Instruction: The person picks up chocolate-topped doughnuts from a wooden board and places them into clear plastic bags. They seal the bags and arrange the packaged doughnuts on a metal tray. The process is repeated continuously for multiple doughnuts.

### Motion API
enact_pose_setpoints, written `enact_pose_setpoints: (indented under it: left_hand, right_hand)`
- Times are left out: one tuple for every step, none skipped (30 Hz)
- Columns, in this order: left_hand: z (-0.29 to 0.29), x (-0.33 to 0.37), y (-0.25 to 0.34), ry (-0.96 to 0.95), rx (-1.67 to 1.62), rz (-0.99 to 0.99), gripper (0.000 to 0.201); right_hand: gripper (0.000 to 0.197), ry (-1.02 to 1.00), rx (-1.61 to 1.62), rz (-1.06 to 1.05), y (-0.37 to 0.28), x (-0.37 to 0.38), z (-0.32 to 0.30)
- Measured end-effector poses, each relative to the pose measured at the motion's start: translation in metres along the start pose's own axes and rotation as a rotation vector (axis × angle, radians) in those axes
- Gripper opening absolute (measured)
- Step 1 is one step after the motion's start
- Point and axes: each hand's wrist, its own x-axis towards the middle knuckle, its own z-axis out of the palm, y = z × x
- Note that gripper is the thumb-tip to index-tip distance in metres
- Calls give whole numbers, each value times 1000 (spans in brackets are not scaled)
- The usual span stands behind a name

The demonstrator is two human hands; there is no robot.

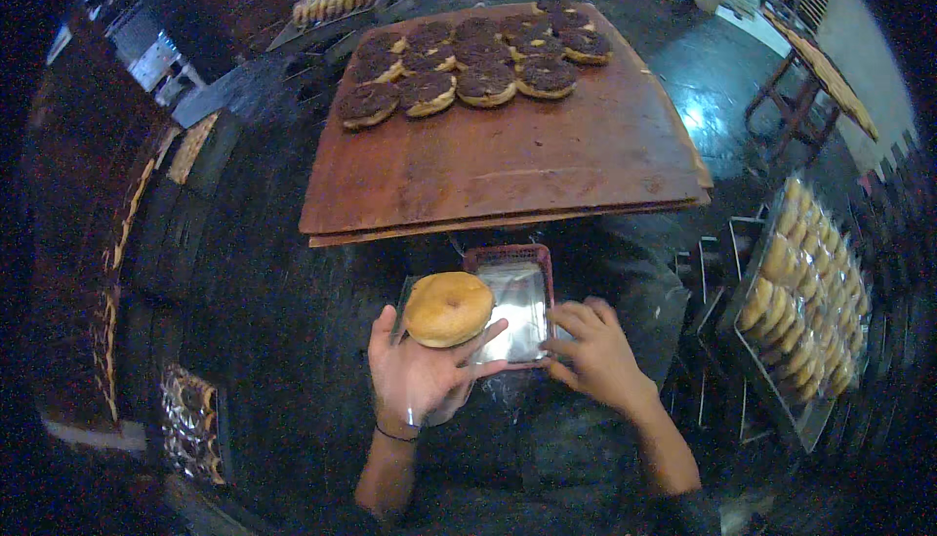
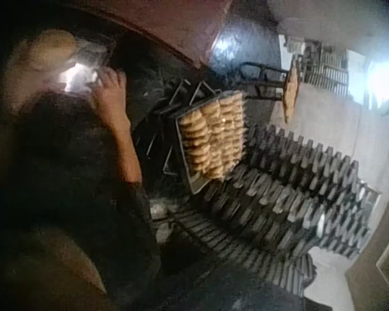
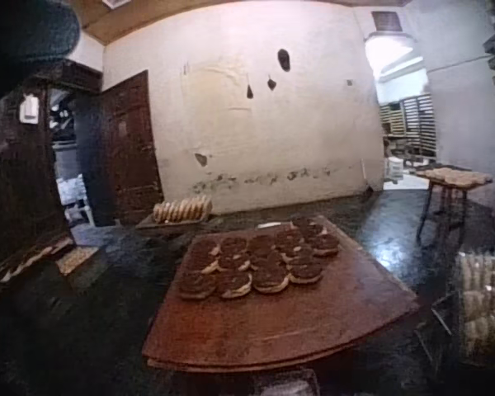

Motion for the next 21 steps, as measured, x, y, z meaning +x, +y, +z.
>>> enact_pose_setpoints:
  left_hand:
    - [3,-3,-3,4,32,-7,70]
    - [8,1,-8,-7,65,1,70]
    - [9,2,-13,-5,117,-19,72]
    - [8,1,-18,4,99,-59,71]
    - [11,2,-22,-10,94,-109,70]
    - [11,6,-27,11,171,-68,67]
    - [11,8,-32,39,248,-32,64]
    - [5,14,-36,97,406,94,59]
    - [-3,17,-39,159,560,231,55]
    - [-7,18,-41,153,702,241,47]
    - [-11,20,-43,145,843,253,40]
    - [-15,23,-48,137,974,256,33]
    - [-15,28,-55,72,1106,292,13]
    - [-18,33,-61,45,1197,271,11]
    - [-23,35,-66,18,1287,251,8]
    - [-27,39,-72,-21,1378,225,6]
    - [-34,42,-79,97,1204,136,8]
    - [-37,44,-81,162,1214,205,5]
    - [-38,47,-82,227,1224,275,3]
    - [-39,48,-83,232,1292,308,5]
    - [-40,50,-84,236,1361,342,7]
  right_hand:
    - [18,117,362,153,-14,-1,-6]
    - [21,234,722,281,-21,5,-16]
    - [21,251,601,96,-30,11,-23]
    - [21,265,476,-85,-35,24,-31]
    - [21,292,329,-275,-36,33,-40]
    - [22,320,401,-293,-34,33,-45]
    - [24,348,472,-312,-32,31,-49]
    - [25,376,542,-331,-29,28,-53]
    - [13,391,683,-233,-30,24,-59]
    - [10,378,813,-20,-29,15,-59]
    - [8,363,939,194,-27,2,-58]
    - [8,342,1055,422,-23,-12,-58]
    - [9,366,1145,478,-15,-20,-51]
    - [9,396,1280,540,-7,-31,-44]
    - [8,425,1416,599,-1,-42,-37]
    - [8,467,1550,657,6,-53,-29]
    - [7,551,1460,712,15,-66,-15]
    - [8,587,1371,758,18,-69,-11]
    - [8,618,1280,802,20,-71,-8]
    - [10,646,1187,843,21,-73,-5]
    - [8,670,1181,852,21,-67,-5]
